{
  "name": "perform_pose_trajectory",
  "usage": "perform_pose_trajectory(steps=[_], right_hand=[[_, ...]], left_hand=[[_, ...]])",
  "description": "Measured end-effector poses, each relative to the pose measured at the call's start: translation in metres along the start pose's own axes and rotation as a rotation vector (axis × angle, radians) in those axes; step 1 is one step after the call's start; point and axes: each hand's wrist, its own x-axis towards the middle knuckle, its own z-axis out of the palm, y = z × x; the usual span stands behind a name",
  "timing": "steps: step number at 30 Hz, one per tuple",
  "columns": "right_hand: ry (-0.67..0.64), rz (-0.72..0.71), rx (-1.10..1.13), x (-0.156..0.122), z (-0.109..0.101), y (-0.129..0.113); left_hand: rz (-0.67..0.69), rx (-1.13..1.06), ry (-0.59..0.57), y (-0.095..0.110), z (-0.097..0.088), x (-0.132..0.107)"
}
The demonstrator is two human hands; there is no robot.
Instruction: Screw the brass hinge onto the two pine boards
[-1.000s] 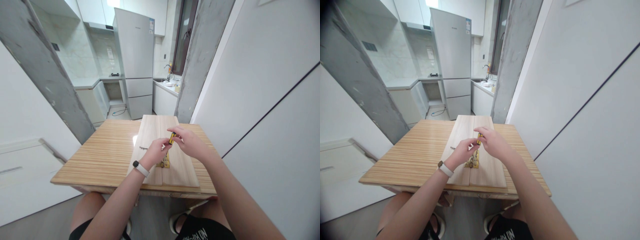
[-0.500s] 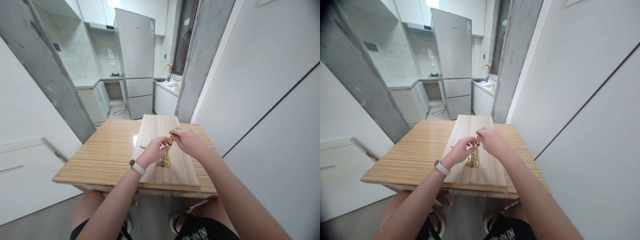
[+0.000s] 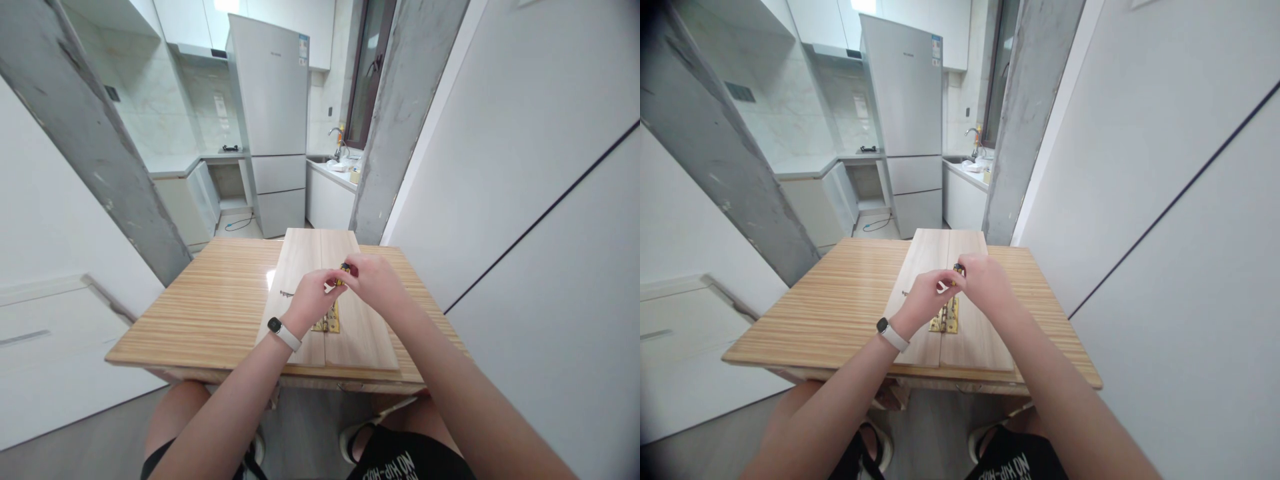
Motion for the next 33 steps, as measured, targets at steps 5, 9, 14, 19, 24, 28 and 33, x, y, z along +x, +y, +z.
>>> perform_pose_trajectory(steps=[5, 9, 14, 19, 24, 28, 33], right_hand=[[0.002, -0.002, -0.027, -0.002, -0.005, -0.002], [-0.086, -0.139, 0.112, -0.004, -0.013, -0.004], [-0.161, -0.194, 0.182, -0.005, -0.013, -0.003], [-0.152, -0.176, 0.172, -0.004, -0.012, -0.003], [-0.104, -0.121, 0.144, -0.003, -0.011, 0.000], [-0.065, -0.065, 0.083, -0.003, -0.009, 0.002], [-0.040, -0.032, -0.007, -0.004, -0.007, 0.002]], left_hand=[[0.026, -0.027, -0.047, -0.002, -0.003, 0.001], [0.047, -0.013, -0.097, -0.005, -0.005, 0.002], [0.047, 0.018, -0.140, -0.007, -0.004, 0.003], [0.059, -0.026, -0.197, -0.004, -0.009, 0.004], [0.041, -0.039, -0.133, 0.001, -0.012, 0.001], [0.013, -0.051, -0.056, 0.000, -0.008, -0.003], [0.009, -0.038, 0.007, -0.002, 0.000, -0.003]])
